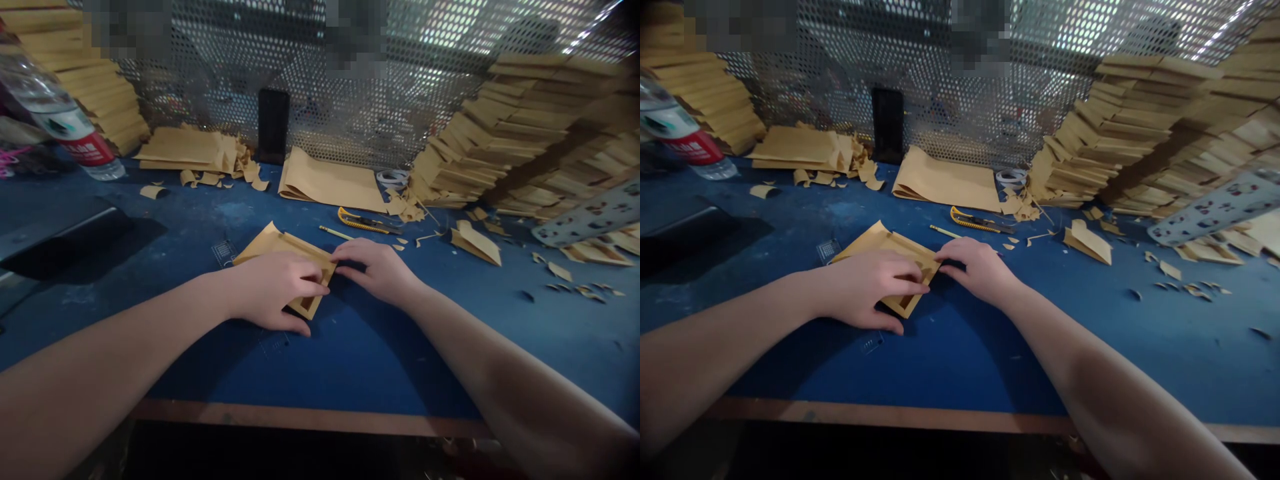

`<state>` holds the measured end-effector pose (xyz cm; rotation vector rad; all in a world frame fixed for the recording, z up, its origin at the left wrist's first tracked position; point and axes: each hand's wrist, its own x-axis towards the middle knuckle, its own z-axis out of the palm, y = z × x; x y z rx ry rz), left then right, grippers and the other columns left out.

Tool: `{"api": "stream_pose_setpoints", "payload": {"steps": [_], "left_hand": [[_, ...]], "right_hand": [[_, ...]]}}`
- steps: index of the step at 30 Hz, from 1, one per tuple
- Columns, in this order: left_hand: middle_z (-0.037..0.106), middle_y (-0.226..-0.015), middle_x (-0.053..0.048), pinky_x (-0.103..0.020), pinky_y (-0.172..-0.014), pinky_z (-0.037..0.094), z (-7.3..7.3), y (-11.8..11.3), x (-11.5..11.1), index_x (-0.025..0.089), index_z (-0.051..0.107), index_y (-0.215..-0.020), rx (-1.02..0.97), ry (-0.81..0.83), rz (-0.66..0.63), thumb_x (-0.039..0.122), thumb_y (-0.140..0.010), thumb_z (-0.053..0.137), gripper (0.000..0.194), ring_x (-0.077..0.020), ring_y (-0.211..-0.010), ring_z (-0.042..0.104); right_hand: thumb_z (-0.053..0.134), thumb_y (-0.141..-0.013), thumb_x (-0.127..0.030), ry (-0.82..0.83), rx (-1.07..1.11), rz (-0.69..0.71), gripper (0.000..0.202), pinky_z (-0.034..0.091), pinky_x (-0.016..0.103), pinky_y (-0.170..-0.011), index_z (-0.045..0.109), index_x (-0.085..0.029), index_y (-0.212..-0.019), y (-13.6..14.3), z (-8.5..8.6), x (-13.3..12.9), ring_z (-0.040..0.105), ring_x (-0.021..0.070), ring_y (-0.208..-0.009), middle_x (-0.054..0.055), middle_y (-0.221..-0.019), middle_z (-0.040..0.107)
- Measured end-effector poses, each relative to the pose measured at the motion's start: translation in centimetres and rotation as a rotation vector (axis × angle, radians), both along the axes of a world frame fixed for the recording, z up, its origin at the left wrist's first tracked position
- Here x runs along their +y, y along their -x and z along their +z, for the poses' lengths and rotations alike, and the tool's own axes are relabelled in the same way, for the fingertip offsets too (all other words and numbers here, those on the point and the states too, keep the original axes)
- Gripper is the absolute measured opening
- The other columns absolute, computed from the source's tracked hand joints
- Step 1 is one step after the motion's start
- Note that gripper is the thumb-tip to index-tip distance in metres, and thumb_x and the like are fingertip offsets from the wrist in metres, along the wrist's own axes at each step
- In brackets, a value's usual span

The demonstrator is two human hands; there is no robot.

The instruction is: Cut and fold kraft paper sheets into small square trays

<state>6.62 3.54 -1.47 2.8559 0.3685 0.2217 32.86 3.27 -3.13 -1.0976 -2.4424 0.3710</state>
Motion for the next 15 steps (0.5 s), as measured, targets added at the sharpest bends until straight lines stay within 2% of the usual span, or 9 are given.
{"api": "stream_pose_setpoints", "payload": {"steps": [3,7,10,15], "left_hand": [[0.061,-0.127,-0.012,-0.037,-0.094,0.049,-0.46,-0.11,0.04,0.018,0.060,-0.129,-0.024,-0.021,-0.004,0.050,-0.088,0.062,0.052,-0.0263,-0.113,0.060],[0.060,-0.129,-0.012,-0.037,-0.094,0.050,-0.97,-0.12,0.40,0.018,0.061,-0.129,-0.027,-0.022,-0.005,0.051,-0.089,0.061,0.052,-0.0259,-0.113,0.060],[0.060,-0.132,-0.012,-0.037,-0.095,0.050,-1.08,-0.06,0.56,0.018,0.063,-0.127,-0.037,-0.020,-0.010,0.052,-0.088,0.061,0.051,-0.0265,-0.116,0.060],[0.062,-0.129,-0.011,-0.039,-0.096,0.050,-0.92,0.04,0.66,0.017,0.068,-0.118,-0.080,-0.009,-0.030,0.049,-0.085,0.066,0.046,-0.0264,-0.115,0.061]], "right_hand": [[0.061,-0.090,-0.022,-0.016,0.008,0.009,0.016,0.051,0.040,-0.092,0.071,-0.025,-0.101,0.04,-0.05,0.05,0.064,0.0210,-0.101,0.003,-0.104,0.071],[0.063,-0.089,-0.022,-0.025,0.013,-0.031,0.015,0.051,0.038,-0.089,0.071,-0.025,-0.102,0.07,-0.13,0.09,0.065,0.0205,-0.099,0.003,-0.102,0.073],[0.066,-0.087,-0.022,-0.027,0.005,-0.071,0.014,0.052,0.036,-0.087,0.071,-0.024,-0.100,0.13,-0.11,0.11,0.067,0.0204,-0.096,0.002,-0.098,0.074],[0.065,-0.088,-0.023,-0.017,0.016,-0.057,0.009,0.052,0.034,-0.084,0.072,-0.025,-0.092,0.13,0.04,0.11,0.068,0.0194,-0.091,0.001,-0.094,0.075]]}}
